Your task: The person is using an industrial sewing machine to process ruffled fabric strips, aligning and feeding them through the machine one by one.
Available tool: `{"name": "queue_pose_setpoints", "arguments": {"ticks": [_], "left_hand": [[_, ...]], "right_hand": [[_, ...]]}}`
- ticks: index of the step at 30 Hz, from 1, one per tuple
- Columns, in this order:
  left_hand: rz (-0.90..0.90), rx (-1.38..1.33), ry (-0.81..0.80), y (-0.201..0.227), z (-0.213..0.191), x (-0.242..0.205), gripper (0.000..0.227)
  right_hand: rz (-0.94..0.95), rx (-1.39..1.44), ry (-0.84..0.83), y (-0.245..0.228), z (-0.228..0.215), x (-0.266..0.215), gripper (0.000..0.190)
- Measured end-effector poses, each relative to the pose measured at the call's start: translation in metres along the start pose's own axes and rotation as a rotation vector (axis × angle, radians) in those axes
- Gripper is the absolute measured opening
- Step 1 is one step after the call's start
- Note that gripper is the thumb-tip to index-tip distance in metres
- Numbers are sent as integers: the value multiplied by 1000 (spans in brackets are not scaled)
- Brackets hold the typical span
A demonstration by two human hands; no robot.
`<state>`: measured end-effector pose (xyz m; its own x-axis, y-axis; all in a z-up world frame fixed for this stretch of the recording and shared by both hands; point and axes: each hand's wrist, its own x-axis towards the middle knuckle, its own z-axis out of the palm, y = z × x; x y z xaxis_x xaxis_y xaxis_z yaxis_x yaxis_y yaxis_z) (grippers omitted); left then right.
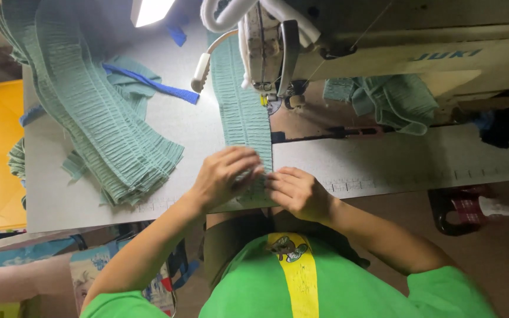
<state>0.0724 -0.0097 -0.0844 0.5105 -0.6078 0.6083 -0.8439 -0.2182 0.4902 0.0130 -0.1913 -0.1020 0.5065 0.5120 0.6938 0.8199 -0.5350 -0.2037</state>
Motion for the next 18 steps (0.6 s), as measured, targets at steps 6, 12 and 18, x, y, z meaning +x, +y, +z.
{"name": "queue_pose_setpoints", "arguments": {"ticks": [6, 12, 18], "left_hand": [[-65, 443, -103, -3, 5, 10, 34], [-160, 509, -135, -25, 14, 21, 44], [-70, 595, -50, -51, 22, 25, 37]], "right_hand": [[-19, -125, -44, -6, -7, 16, 17], [65, -279, -114, -1, -9, 24, 15], [150, -371, -237, 0, -11, 31, 18]]}}
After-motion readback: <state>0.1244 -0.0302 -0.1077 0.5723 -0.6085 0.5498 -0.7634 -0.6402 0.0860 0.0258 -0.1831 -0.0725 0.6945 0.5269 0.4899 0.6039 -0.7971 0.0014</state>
